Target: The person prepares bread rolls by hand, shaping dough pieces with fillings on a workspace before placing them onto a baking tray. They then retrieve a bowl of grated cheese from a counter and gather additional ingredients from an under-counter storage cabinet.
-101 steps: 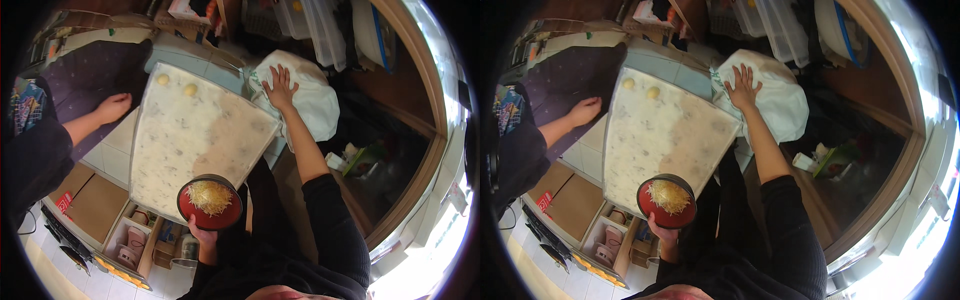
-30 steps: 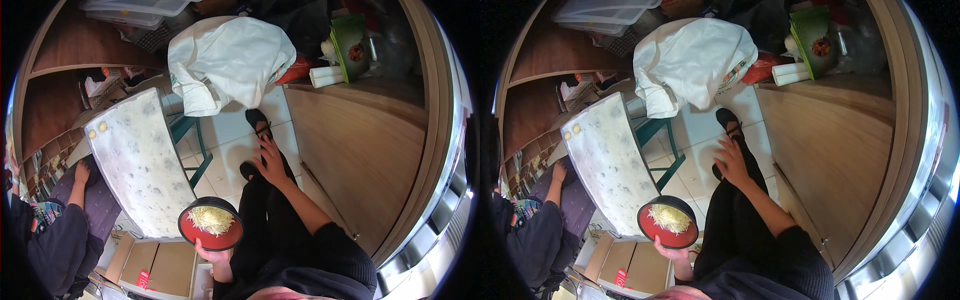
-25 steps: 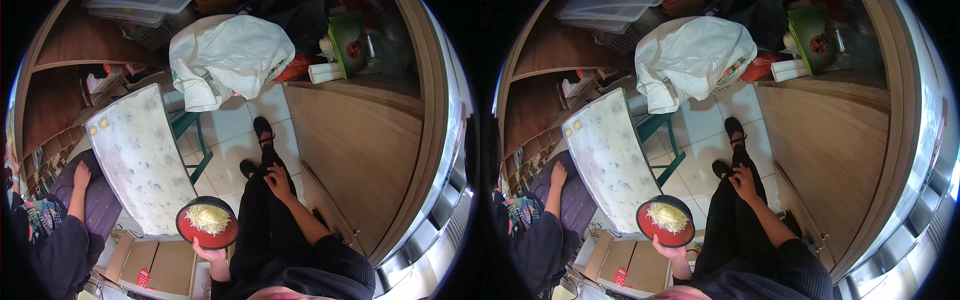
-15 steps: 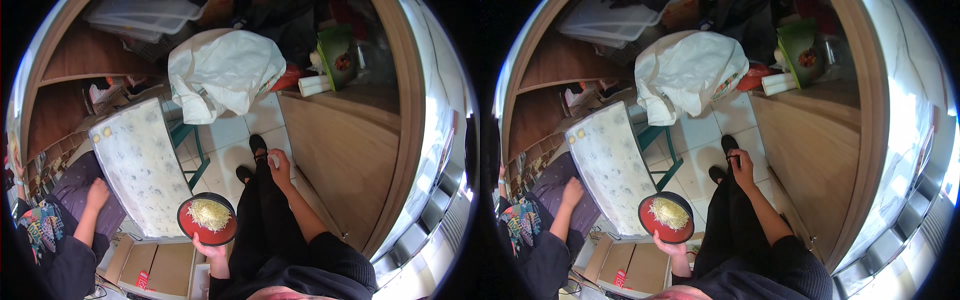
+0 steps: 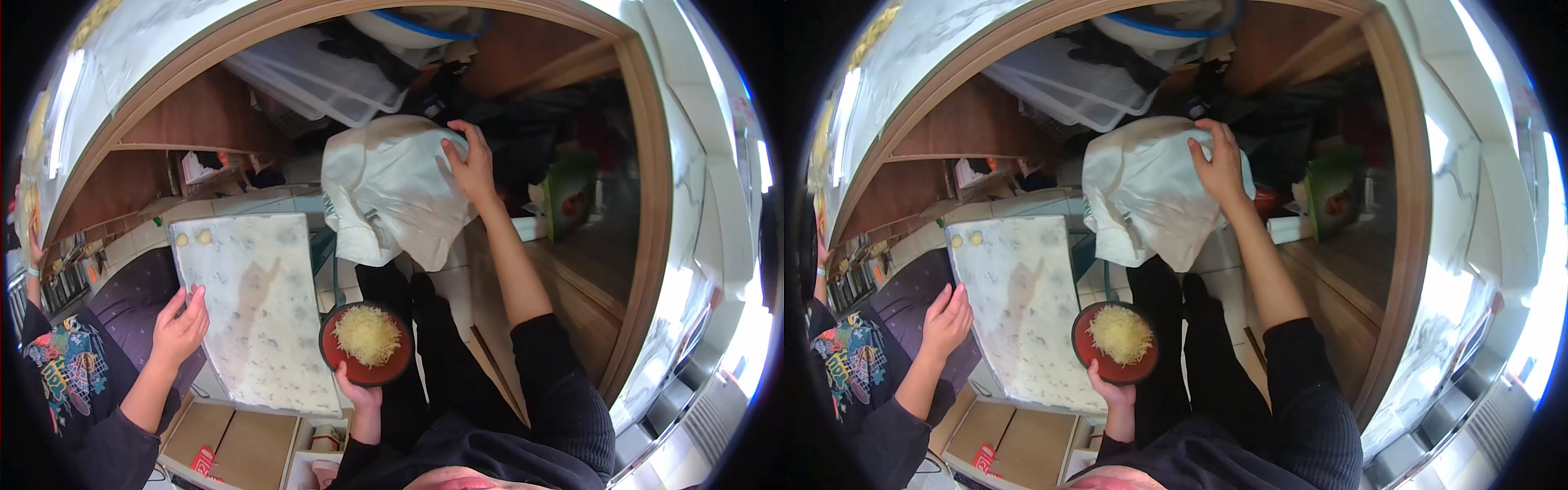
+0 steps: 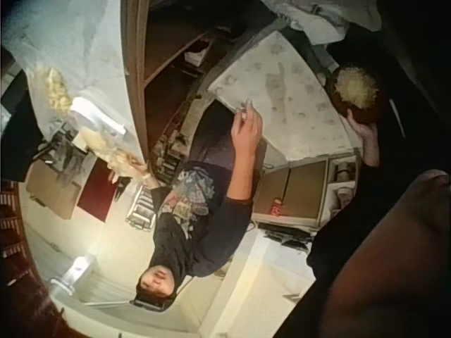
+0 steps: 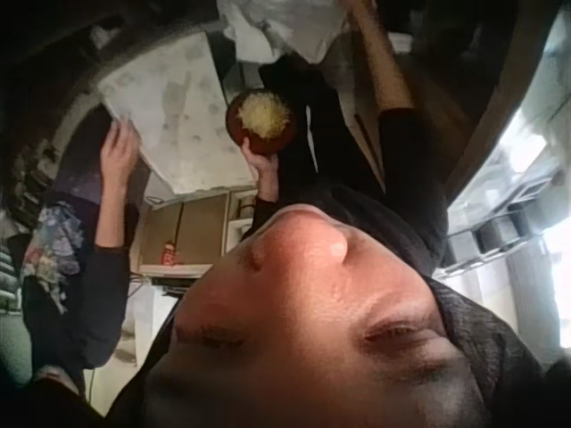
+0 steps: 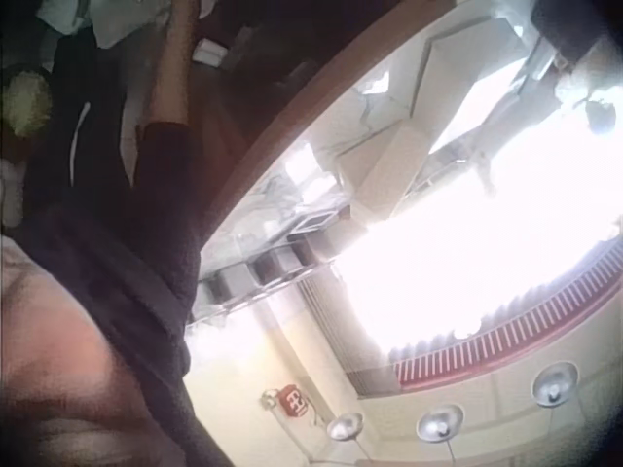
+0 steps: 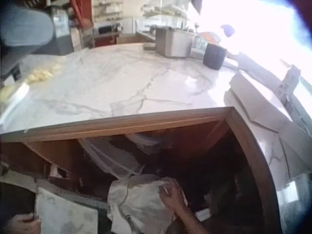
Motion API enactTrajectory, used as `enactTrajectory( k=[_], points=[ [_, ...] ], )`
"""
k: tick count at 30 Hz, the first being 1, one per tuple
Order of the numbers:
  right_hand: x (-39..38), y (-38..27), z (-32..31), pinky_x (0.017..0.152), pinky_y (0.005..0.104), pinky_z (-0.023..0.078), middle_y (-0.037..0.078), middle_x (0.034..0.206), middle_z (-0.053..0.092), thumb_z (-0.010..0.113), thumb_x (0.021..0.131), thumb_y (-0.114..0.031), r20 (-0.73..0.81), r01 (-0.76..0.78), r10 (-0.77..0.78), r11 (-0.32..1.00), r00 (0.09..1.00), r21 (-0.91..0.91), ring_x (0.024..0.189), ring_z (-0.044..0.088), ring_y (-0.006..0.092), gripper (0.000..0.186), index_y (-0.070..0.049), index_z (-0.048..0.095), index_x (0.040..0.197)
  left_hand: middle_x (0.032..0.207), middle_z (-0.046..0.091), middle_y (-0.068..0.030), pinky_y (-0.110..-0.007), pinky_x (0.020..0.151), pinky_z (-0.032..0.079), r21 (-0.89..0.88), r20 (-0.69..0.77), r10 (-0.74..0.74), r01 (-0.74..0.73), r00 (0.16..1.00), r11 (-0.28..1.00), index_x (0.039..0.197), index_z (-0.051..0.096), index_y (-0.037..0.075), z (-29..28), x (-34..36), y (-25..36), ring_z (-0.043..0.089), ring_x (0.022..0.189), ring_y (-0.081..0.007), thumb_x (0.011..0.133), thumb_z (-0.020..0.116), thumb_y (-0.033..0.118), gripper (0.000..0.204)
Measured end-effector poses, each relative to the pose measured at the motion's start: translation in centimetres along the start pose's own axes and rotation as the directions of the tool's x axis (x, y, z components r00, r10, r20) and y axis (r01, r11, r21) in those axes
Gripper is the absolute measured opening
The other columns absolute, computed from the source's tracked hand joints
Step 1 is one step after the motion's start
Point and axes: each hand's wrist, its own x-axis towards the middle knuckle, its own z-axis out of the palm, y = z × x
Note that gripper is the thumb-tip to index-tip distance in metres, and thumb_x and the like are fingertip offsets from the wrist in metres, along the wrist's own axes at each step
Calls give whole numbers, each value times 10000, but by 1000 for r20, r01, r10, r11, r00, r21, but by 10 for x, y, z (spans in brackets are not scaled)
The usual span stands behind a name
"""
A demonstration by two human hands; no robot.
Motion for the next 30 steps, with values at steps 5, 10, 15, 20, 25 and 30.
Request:
enactTrajectory(
  k=[5, 10, 15, 20, 25, 30],
  points=[
    [-29, 33, 48, 930, 661, 50, 142, 1392, 151, 567, 702, -544, 459, -237, 450, 862, 766, -448, 1279, 83, 379, 789, -223, 216, 1332, 1175, 462, -71, -379, 908, 345, -12, 8, -13, 13, 1000, 1000, 1204, 388, 65, 18, 18, 16, 433, 1089, -222, 795, 450, 359, 507],
    [-68, 24, 52, 949, 628, 54, 154, 1376, 190, 563, 728, -508, 363, -196, 383, 868, 850, -456, 1266, 155, 371, 728, -218, 250, 1319, 1182, 457, -72, -386, 914, 339, -30, -8, -25, 25, 1000, 999, 1207, 387, 65, 38, 16, 38, 430, 1090, -229, 790, 453, 366, 519],
    [-92, -5, 27, 984, 560, 96, 142, 1264, 377, 581, 765, -356, 110, -241, 272, 941, 956, -236, 1231, 274, 306, 554, -129, 381, 1230, 1204, 433, -87, -418, 915, 341, 12, -6, 35, -35, 999, 999, 1224, 374, 82, 30, -10, 47, 416, 1105, -253, 780, 447, 400, 551],
    [-132, 10, -30, 975, 527, 162, 100, 1087, 508, 606, 748, -145, -105, -272, 263, 959, 959, -82, 1130, 401, 321, 139, -71, 555, 854, 1208, 426, -87, -421, 917, 339, 125, 14, 4, -6, 1000, 992, 1232, 364, 86, 51, -4, 19, 412, 1109, -253, 777, 447, 401, 559],
    [-190, 12, -61, 809, 344, 404, 108, 953, 547, 604, 758, -82, -182, -378, 373, 926, 910, 9, 943, 526, 285, 93, -10, 546, 752, 1197, 435, -82, -413, 915, 339, 139, 65, 7, -16, 998, 990, 1221, 373, 79, 48, -27, 7, 414, 1106, -245, 780, 446, 388, 543],
    [-301, 4, -88, 717, 296, 429, 66, 901, 550, 575, 791, -79, -73, -678, 726, 668, 683, 306, 756, 539, 149, 94, 9, 545, 776, 1200, 431, -85, -424, 912, 340, 162, 45, 18, -25, 999, 986, 1225, 370, 89, 24, -65, 4, 412, 1106, -255, 759, 469, 400, 569]
  ],
)
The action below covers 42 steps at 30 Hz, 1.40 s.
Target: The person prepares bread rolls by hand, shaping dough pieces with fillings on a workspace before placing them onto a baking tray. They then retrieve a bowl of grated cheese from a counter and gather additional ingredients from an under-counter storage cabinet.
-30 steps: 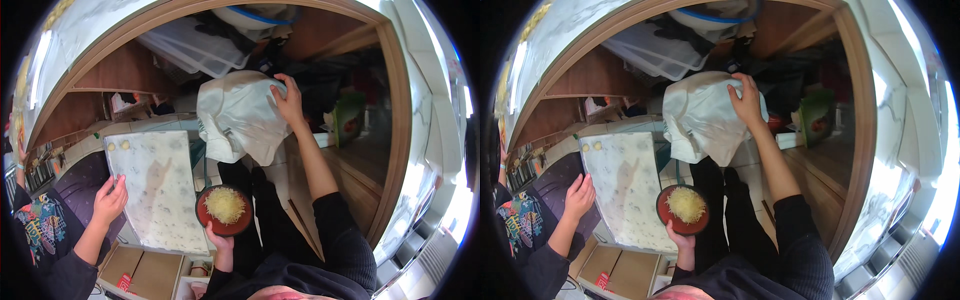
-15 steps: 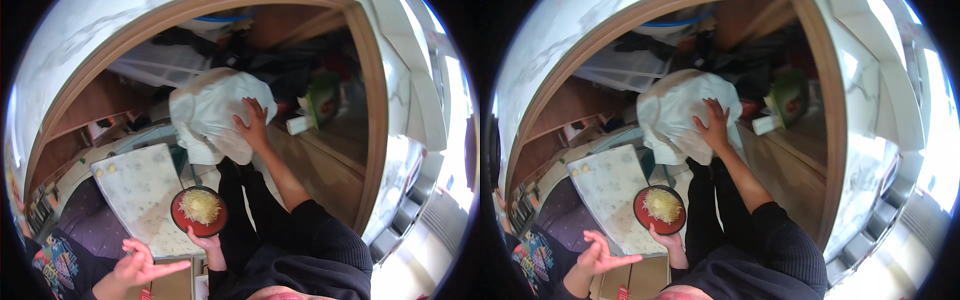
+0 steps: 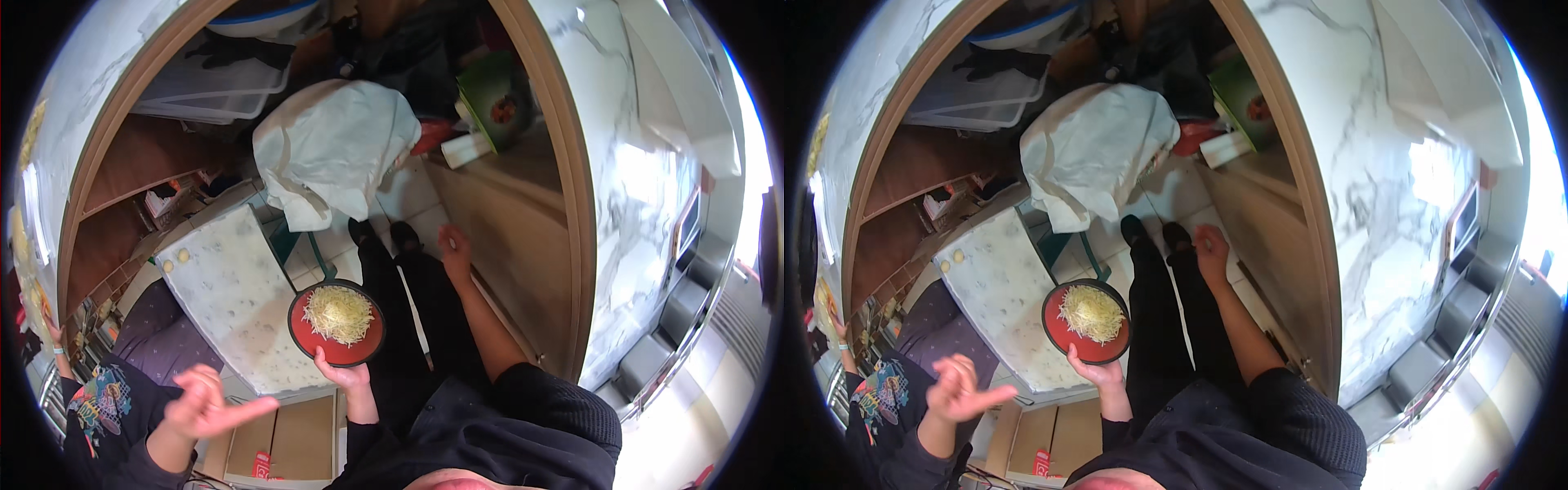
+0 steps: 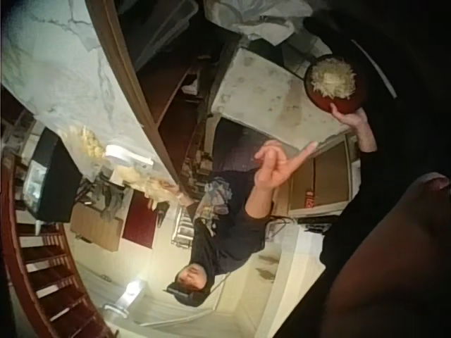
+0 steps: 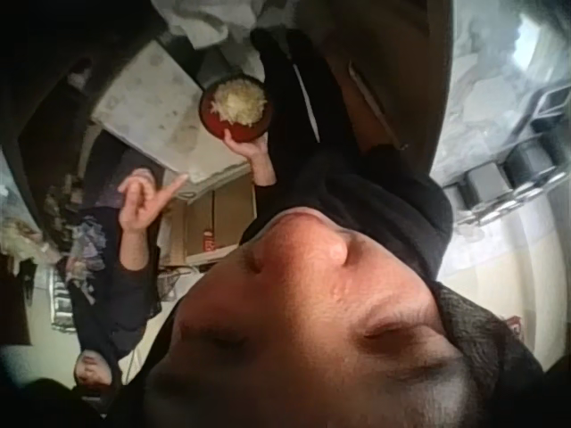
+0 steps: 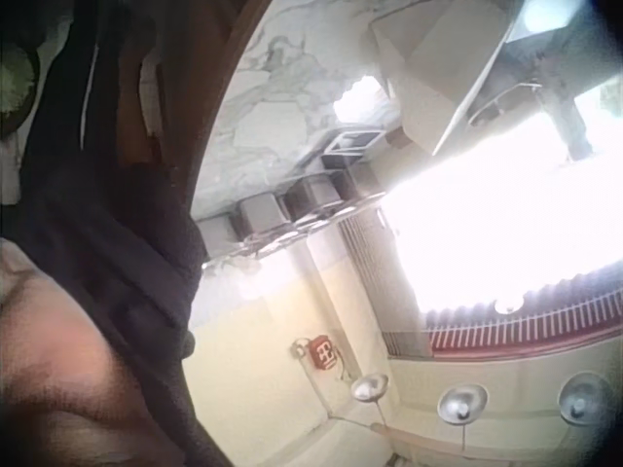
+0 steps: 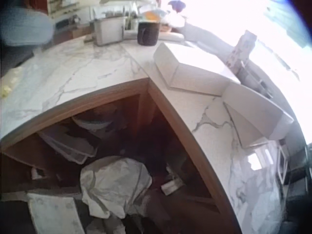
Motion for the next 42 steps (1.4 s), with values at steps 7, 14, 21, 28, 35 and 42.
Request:
enactTrajectory(
  k=[7, 14, 21, 28, 35, 42],
  points=[
    [-145, 96, -111, 818, 381, 428, 79, 1086, 480, 532, 800, -184, -112, -456, 763, 490, 637, 743, 982, 498, 246, 362, -106, 415, 1134, 1189, 432, -85, -429, 898, 349, 121, 66, -31, 23, 997, 992, 1209, 385, 81, -31, -10, -8, 416, 1093, -255, 734, 488, 408, 586],
    [-173, 54, -177, 967, 434, 297, 97, 1179, 423, 563, 790, -216, -263, 89, 414, 394, 871, 915, 1136, 384, 286, 424, -93, 387, 1156, 1191, 426, -92, -424, 905, 345, 183, 106, -17, -3, 994, 983, 1215, 377, 67, -105, -26, -23, 413, 1093, -257, 733, 491, 416, 606],
    [-165, 44, -177, 929, 406, 344, 109, 985, 513, 549, 786, -203, -163, 333, 620, -169, 768, 928, 1008, 462, 247, 176, -55, 518, 877, 1190, 423, -100, -432, 907, 351, 205, 153, 48, -79, 987, 975, 1211, 377, 65, -181, -19, -34, 407, 1101, -255, 728, 506, 410, 607],
    [-184, 69, -199, 903, 380, 375, 91, 934, 519, 547, 792, -145, -474, 481, 207, 15, 856, 876, 960, 479, 223, 160, -24, 513, 892, 1149, 453, -86, -408, 894, 357, 150, 186, 78, -107, 979, 983, 1176, 409, 63, -207, -41, -60, 434, 1065, -242, 731, 507, 404, 569],
    [-198, 76, -165, 870, 348, 430, 116, 890, 546, 495, 795, -19, -446, 500, 277, -166, 851, 850, 874, 531, 229, 95, 39, 512, 867, 1161, 446, -81, -415, 897, 355, 217, 294, 18, -85, 956, 972, 1183, 399, 73, -226, -58, -83, 427, 1074, -241, 733, 500, 409, 571],
    [-248, 41, -47, 902, 403, 400, 71, 953, 531, 580, 773, -88, -259, 337, 568, -33, 781, 941, 969, 520, 239, 206, -99, 476, 951, 1185, 429, -91, -461, 866, 396, 269, 341, 33, -131, 939, 954, 1218, 368, 84, -254, -62, -53, 432, 1076, -268, 722, 501, 401, 603]
  ],
)
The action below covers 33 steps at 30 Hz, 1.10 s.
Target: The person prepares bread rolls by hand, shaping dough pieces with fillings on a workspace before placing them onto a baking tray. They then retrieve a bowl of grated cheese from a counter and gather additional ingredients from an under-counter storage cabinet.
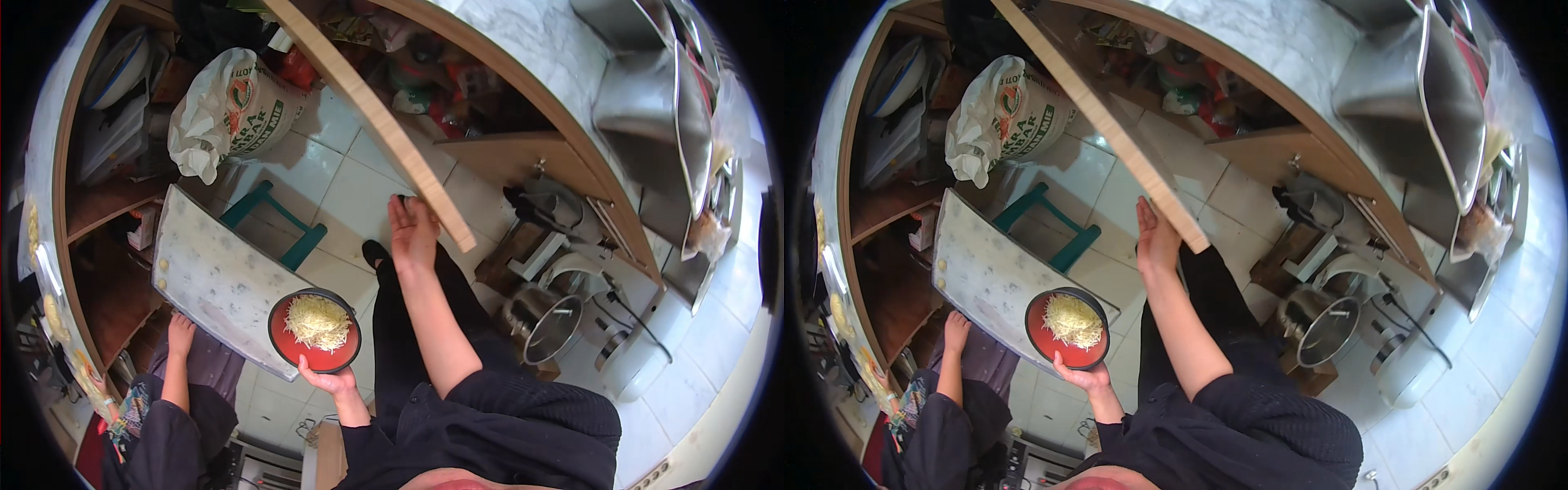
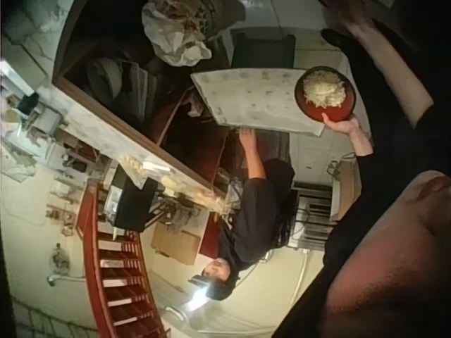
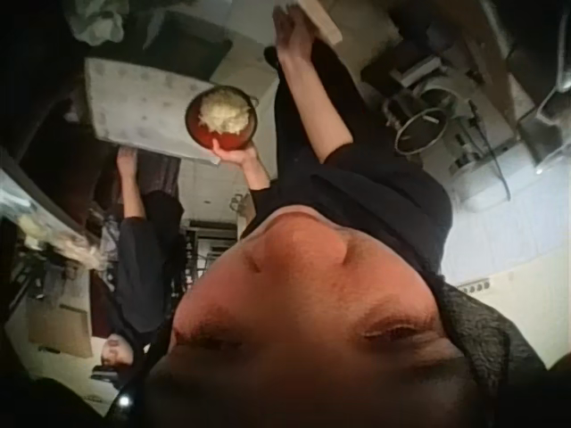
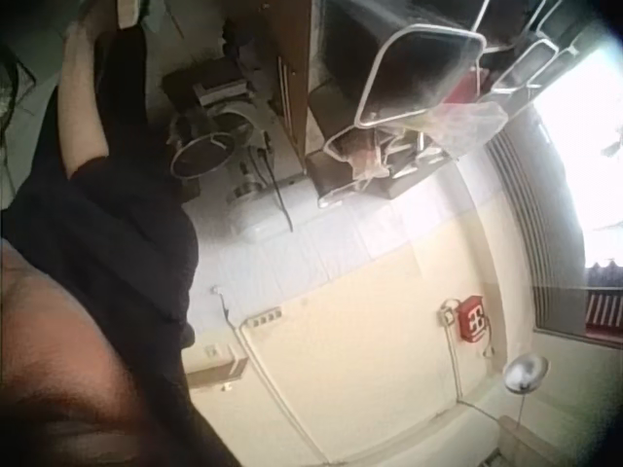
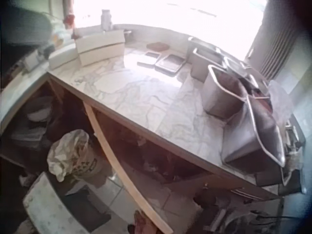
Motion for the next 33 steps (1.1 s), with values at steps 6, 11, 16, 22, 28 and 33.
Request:
enactTrajectory(
  k=[6, 11, 16, 22, 28, 33],
  points=[
    [3, 30, -20, 964, 309, 241, 51, 1104, 433, 654, 748, -118, 8, 323, -344, 875, 939, -361, 1092, 377, 140, 503, -110, 348, 1148, 1180, 432, -107, -484, 846, 411, 84, 60, 48, -53, 997, 995, 1224, 359, 83, -26, 16, 23, 443, 1069, -281, 721, 493, 397, 608],
    [-24, 54, -19, 873, 264, 335, 63, 1030, 424, 675, 724, -78, 55, 341, -348, 855, 936, -392, 999, 417, 130, 441, -71, 378, 1050, 1182, 435, -105, -490, 840, 416, 53, 61, 77, -80, 995, 995, 1231, 351, 87, -52, 13, 40, 446, 1067, -283, 725, 485, 395, 608],
    [-32, 79, -36, 938, 320, 253, 140, 1088, 424, 615, 721, -87, 283, 538, -472, 593, 835, -599, 1097, 380, 220, 391, -17, 374, 1021, 1181, 437, -103, -471, 851, 411, 57, 71, 67, -71, 995, 996, 1227, 357, 84, -43, 21, 37, 447, 1067, -275, 728, 482, 395, 601],
    [-57, 116, -33, 873, 335, 335, 181, 1031, 464, 597, 690, -42, 584, 662, -346, 173, 734, -730, 969, 458, 253, 336, -5, 380, 943, 1176, 440, -102, -464, 864, 402, 20, -1, 64, -64, 998, 998, 1219, 365, 79, -53, 22, 37, 443, 1069, -272, 731, 479, 396, 592],
    [-70, 162, -11, 855, 411, 317, 250, 1105, 376, 663, 602, -105, 738, 770, -219, 189, 638, -610, 1010, 392, 382, 537, 22, 345, 1016, 1174, 442, -103, -448, 878, 389, -11, -108, 73, -74, 991, 997, 1211, 371, 67, -72, 16, 36, 439, 1070, -268, 732, 484, 393, 591],
    [-52, 204, -2, 925, 439, 263, 261, 1199, 271, 676, 601, -105, 790, 803, -147, 79, 595, -590, 1132, 287, 402, 749, 18, 203, 1169, 1173, 442, -106, -443, 881, 384, -51, -167, 63, -73, 984, 996, 1212, 371, 65, -85, 20, 32, 435, 1074, -268, 725, 494, 399, 603]
  ],
)
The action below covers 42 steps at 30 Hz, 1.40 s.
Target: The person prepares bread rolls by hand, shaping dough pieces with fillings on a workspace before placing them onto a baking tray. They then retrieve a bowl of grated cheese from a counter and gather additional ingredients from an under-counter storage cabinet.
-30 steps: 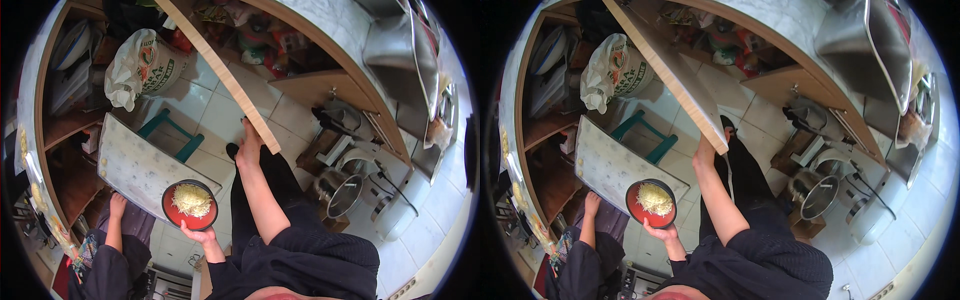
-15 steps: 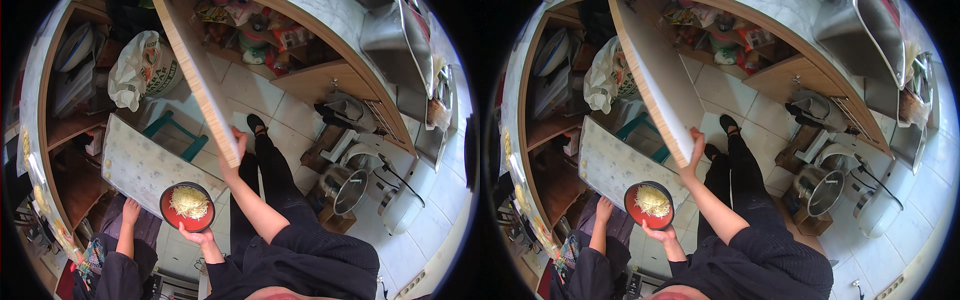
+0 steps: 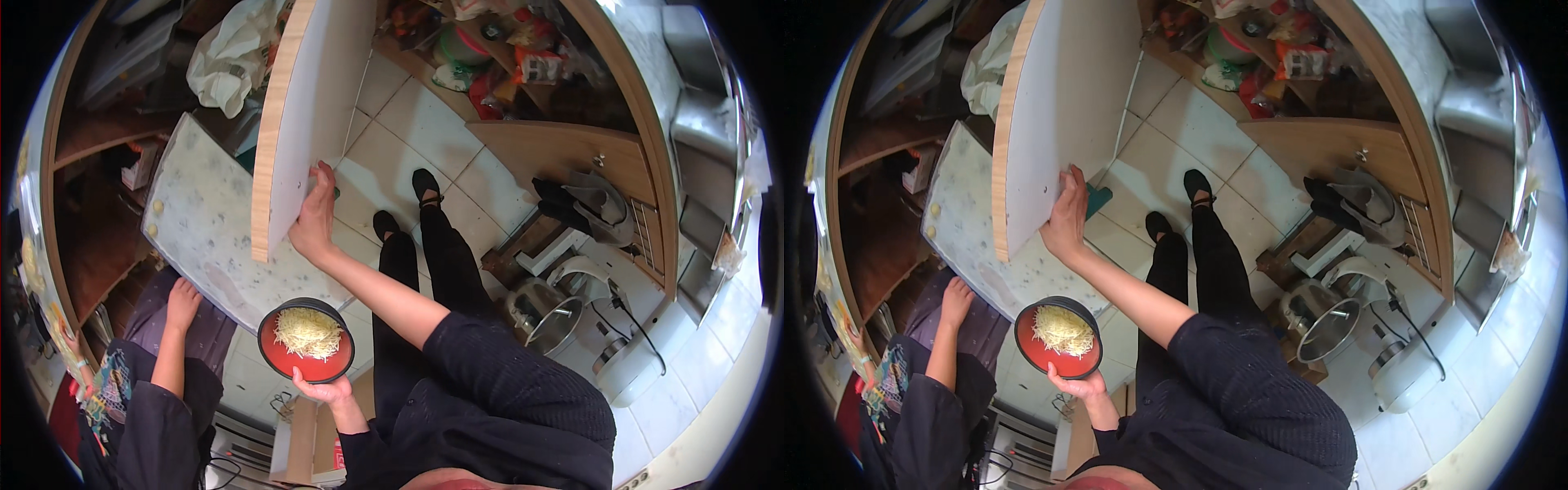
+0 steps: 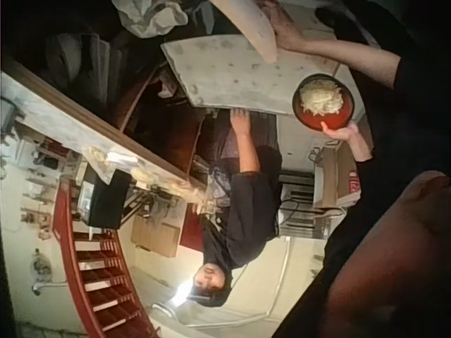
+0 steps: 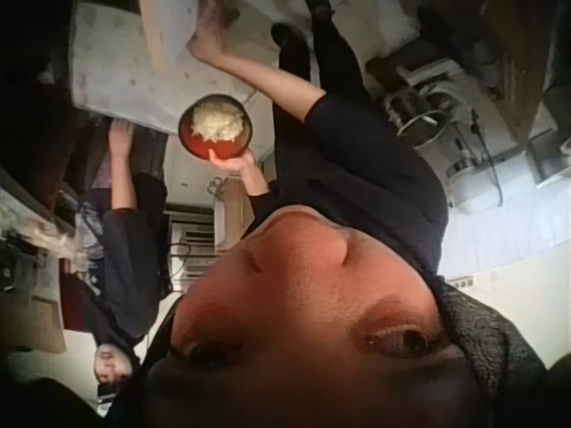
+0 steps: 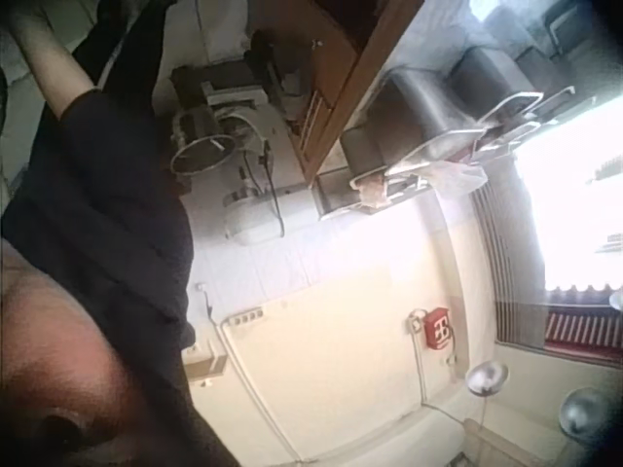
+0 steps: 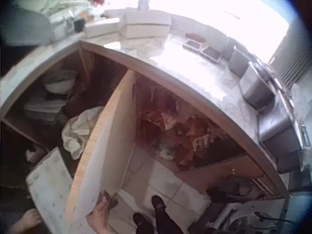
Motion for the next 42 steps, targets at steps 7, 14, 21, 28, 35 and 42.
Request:
enactTrajectory(
  k=[7, 14, 21, 28, 35, 42],
  points=[
    [6, -5, 43, 933, 431, 263, 235, 1189, 285, 691, 617, -167, 188, -146, 139, 989, 972, 24, 1138, 294, 380, 846, 20, 131, 1222, 1166, 444, -111, -476, 857, 394, -104, -88, -17, 7, 996, 995, 1209, 373, 64, -27, -3, 0, 437, 1068, -277, 720, 506, 400, 608],
    [33, -24, 58, 961, 506, 204, 269, 1316, 118, 721, 585, -199, -42, 141, -141, 990, 989, -17, 1211, 166, 434, 902, -28, 141, 1255, 1159, 445, -117, -486, 847, 400, -118, -70, -35, 26, 997, 993, 1201, 384, 60, -32, 9, -6, 444, 1059, -284, 724, 498, 394, 593],
    [54, -75, 94, 909, 682, 9, 219, 1374, 23, 762, 497, -239, -99, 682, -675, 723, 731, 107, 1250, 8, 463, 939, -295, 216, 1258, 1159, 442, -120, -482, 847, 399, -126, -104, 17, -30, 994, 992, 1199, 385, 54, -42, 9, -2, 445, 1058, -286, 721, 496, 389, 595],
    [71, -85, 124, 893, 701, -26, 227, 1366, -12, 814, 396, -268, -90, 716, -717, 697, 692, -43, 1238, -36, 477, 1036, -335, 220, 1242, 1158, 446, -123, -465, 855, 398, -148, -90, 15, -29, 996, 989, 1194, 387, 45, -39, 5, 2, 445, 1060, -284, 725, 492, 390, 592],
    [85, -90, 128, 869, 740, 16, 190, 1377, 29, 789, 379, -313, -134, 715, -722, 691, 679, -105, 1255, 3, 446, 1037, -340, 219, 1245, 1160, 446, -124, -469, 855, 397, -161, -82, 17, -30, 997, 987, 1195, 388, 45, -41, 9, -1, 444, 1063, -284, 733, 483, 386, 582],
    [75, 2, 7, 1011, 442, 105, 169, 1332, 116, 739, 625, -326, -56, 382, -379, 919, 924, 95, 1254, 76, 326, 917, -39, 170, 1284, 1170, 441, -130, -464, 872, 386, -203, -128, 37, -62, 991, 977, 1200, 380, 29, -39, 6, 3, 440, 1069, -286, 734, 491, 380, 594]
  ],
)
